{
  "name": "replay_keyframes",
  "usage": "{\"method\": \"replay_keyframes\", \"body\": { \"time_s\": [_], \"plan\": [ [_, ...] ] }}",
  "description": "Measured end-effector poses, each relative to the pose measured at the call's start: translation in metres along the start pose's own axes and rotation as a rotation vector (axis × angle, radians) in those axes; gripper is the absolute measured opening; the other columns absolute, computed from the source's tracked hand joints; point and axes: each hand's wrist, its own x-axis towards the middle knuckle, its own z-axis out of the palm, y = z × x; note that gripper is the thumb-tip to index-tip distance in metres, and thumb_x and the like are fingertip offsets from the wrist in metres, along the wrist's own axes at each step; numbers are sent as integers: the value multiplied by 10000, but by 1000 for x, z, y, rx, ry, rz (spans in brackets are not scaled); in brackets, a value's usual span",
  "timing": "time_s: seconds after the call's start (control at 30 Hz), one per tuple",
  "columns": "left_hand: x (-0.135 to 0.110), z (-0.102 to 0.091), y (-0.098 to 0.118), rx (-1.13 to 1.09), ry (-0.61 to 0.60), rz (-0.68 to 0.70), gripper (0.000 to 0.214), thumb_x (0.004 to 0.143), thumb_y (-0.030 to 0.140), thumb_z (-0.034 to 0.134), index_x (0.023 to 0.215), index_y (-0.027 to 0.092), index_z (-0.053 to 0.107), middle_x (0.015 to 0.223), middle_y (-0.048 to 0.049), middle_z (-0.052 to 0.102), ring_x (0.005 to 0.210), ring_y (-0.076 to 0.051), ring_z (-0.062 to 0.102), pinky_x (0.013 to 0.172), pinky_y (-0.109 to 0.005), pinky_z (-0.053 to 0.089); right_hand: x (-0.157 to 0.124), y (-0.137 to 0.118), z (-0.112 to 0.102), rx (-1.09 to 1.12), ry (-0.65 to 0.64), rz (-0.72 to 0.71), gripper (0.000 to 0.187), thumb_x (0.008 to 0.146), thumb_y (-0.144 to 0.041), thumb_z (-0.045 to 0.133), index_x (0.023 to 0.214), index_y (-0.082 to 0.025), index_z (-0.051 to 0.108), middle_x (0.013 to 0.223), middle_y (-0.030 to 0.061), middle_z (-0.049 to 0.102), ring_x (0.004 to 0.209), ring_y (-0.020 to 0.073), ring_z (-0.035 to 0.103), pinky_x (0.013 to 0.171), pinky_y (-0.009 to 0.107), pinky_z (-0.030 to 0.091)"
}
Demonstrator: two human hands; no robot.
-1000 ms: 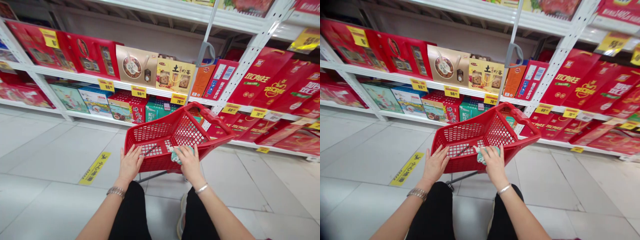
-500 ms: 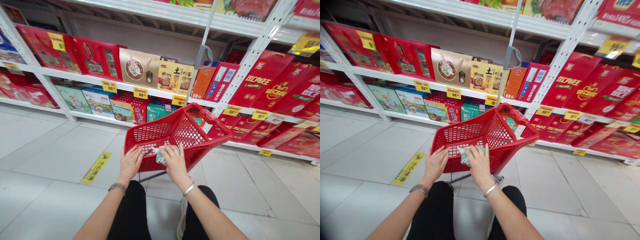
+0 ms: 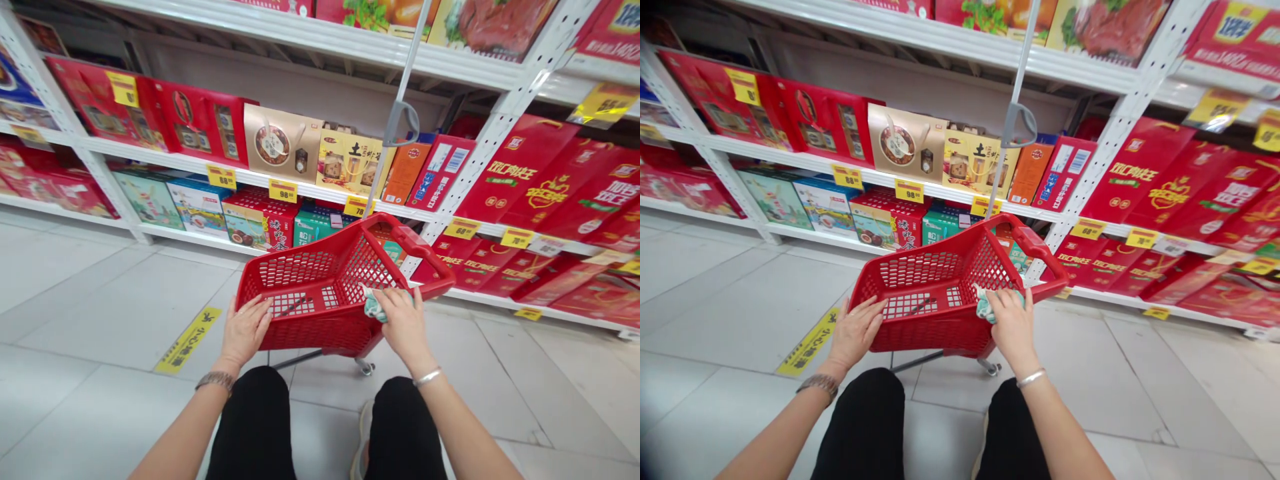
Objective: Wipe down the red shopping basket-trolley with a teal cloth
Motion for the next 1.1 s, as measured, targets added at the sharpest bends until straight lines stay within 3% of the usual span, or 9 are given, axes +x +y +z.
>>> {"method": "replay_keyframes", "body": {
  "time_s": [0.17,0.3,0.43,0.53,0.67,0.73,0.87,1.1],
  "plan": [
    [1,2,-3,-8,0,29,437,977,368,358,1200,258,718,1166,-74,771,1195,-276,665,1215,-601,255,6,8,-7,-47,41,27,558,708,28,478,1147,-231,706,1111,75,723,1119,254,563,1181,557,179],
    [6,-3,-21,-11,-37,17,426,967,360,373,1194,285,725,1190,-61,764,1235,-285,640,1223,-640,201,5,-11,-6,-56,48,5,538,690,38,488,1107,-221,706,1038,72,721,1044,252,574,1167,505,218],
    [17,-11,-38,6,-44,-85,420,957,368,382,1145,288,749,1230,-83,744,1314,-338,575,1191,-745,96,-6,-40,-5,-20,107,-51,520,696,32,510,1109,-225,694,1004,64,714,982,247,578,1170,476,242],
    [24,-11,-17,-7,0,-134,429,971,399,380,1176,276,738,1297,-106,706,1359,-361,531,1180,-767,93,-14,-65,-3,18,138,-95,527,716,22,513,1153,-223,679,1029,74,711,974,248,576,1174,479,252],
    [31,-3,43,-90,-34,-13,438,1005,396,356,1308,302,657,1396,-71,644,1414,-310,480,1205,-722,119,-22,-94,-5,93,136,-178,531,741,7,523,1203,-212,670,1127,83,717,1051,249,583,1192,480,216],
    [32,-1,63,-92,-33,-14,420,1007,416,375,1284,309,672,1359,-68,671,1396,-313,502,1197,-724,140,-25,-100,-11,143,95,-223,577,726,8,524,1230,-236,664,1196,61,718,1104,244,584,1205,475,172],
    [31,-4,67,-84,-7,-25,406,1002,417,390,1180,295,734,1263,-59,728,1339,-314,561,1201,-689,179,-31,-88,-33,166,6,-218,698,649,4,508,1258,-296,668,1260,18,717,1175,245,579,1203,472,157],
    [29,-5,69,-130,40,-64,346,985,378,430,1067,347,765,1206,-23,754,1325,-310,570,1187,-699,130,-38,-14,-77,-71,13,-46,749,614,18,430,1248,-287,684,1240,39,727,1168,241,608,1136,484,296]
  ]
}}
